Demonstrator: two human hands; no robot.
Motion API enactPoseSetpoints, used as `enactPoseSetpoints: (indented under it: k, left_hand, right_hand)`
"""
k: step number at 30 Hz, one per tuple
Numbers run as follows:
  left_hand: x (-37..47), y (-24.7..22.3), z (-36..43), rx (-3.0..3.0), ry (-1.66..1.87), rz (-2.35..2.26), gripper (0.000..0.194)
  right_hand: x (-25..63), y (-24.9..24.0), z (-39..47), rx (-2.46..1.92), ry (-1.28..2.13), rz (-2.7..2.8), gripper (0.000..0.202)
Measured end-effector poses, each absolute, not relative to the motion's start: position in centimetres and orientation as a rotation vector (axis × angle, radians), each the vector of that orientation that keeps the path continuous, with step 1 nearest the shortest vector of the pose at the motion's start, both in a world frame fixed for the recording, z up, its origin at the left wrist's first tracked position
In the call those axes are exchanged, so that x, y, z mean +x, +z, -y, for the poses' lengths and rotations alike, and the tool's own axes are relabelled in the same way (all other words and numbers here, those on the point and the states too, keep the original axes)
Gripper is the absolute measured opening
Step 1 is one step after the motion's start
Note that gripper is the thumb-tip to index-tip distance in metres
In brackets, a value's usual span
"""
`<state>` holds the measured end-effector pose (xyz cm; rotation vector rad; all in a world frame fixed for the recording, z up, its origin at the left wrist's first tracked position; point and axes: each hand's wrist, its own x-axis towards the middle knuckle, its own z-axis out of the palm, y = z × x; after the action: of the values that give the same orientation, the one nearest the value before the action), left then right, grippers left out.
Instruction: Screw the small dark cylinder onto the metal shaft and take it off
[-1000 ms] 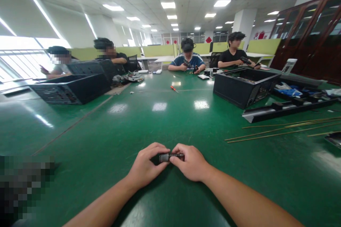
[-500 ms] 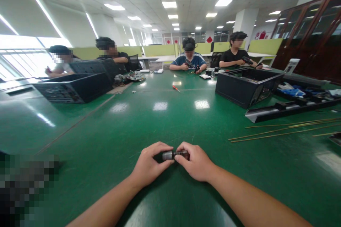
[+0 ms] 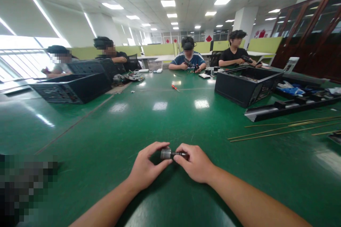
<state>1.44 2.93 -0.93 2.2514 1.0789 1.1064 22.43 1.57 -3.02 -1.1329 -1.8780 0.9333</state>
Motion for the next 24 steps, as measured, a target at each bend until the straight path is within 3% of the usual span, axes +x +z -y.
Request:
enactPoseSetpoints:
  k: [4, 24]
  left_hand:
    - [1.37, -0.88, -2.82, 2.237, 1.118, -1.043, 0.026]
    - [1.29, -0.67, -2.80, 2.206, 1.150, -1.090, 0.027]
  right_hand:
    - [22.42, -2.69, -1.27, -1.143, 0.901, 1.890, 0.014]
    - [22.22, -2.27, -0.95, -1.178, 0.906, 1.800, 0.017]
